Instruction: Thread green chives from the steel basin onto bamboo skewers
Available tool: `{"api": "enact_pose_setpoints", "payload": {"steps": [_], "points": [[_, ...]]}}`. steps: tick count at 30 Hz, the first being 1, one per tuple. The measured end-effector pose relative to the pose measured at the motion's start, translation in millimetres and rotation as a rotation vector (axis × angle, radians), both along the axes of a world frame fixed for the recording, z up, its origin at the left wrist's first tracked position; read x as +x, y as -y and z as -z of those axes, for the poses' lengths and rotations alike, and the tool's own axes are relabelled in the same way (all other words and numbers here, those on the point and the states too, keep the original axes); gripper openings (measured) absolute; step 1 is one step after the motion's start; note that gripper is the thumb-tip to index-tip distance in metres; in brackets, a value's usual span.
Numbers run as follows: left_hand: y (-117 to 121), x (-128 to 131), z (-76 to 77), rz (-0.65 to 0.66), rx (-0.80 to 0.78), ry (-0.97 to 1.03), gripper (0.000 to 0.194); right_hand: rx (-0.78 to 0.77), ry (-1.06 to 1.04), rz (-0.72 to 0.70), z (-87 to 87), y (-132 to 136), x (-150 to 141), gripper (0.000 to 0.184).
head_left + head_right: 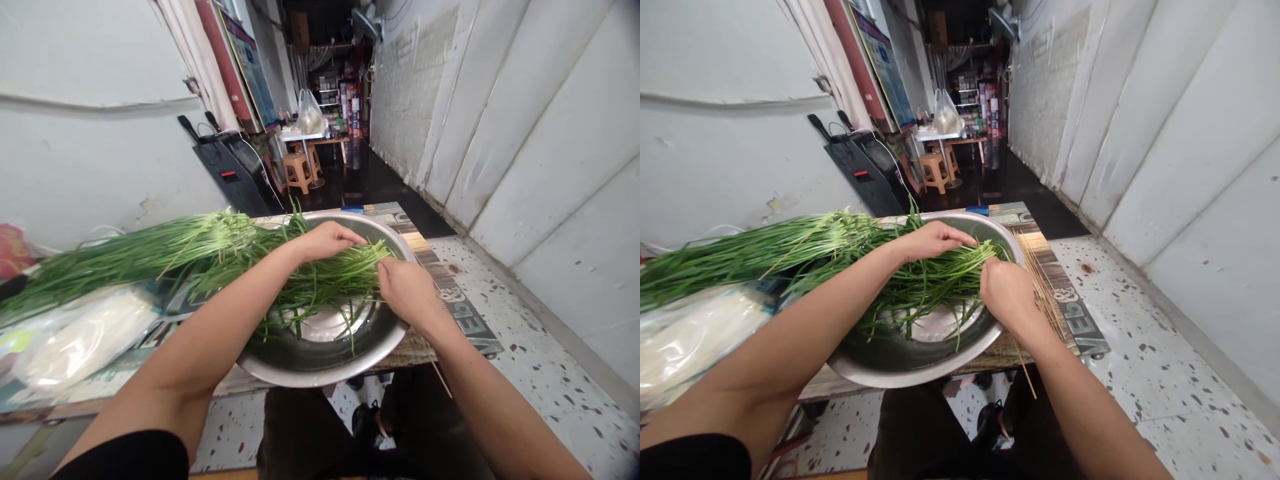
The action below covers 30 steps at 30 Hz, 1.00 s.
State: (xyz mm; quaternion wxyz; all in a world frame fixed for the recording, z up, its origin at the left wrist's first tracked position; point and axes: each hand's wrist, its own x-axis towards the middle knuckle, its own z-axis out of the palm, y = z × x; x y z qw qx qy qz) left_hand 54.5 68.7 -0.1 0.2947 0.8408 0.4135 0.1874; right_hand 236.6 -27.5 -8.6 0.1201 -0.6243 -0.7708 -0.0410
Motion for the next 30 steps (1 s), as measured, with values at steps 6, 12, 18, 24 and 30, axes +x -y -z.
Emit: {"api": "enact_pose_setpoints", "payload": {"steps": [6, 12, 18, 24, 30], "points": [[-17, 4, 25.3, -0.164, 0.325, -0.402, 0.029, -0.023, 0.029, -0.011, -0.6, 1, 1, 0.031], [-22, 18, 35.0, -0.123, 0.457, -0.585, 0.021, -0.007, 0.040, -0.016, 1.1, 0, 1, 0.032], [-24, 14, 33.1, -0.186, 0.525, -0.293, 0.023, -0.004, 0.038, -0.011, 1.1, 0, 1, 0.031], [-22, 9, 27.3, -0.254, 0.175, 0.100, 0.020, -0.008, 0.023, -0.007, 1.4, 1, 0, 0.030], [-13, 13, 19.4, -0.187, -0.169, 0.318, 0.031, -0.037, 0.001, 0.006, -1.6, 2, -1, 0.032]]}}
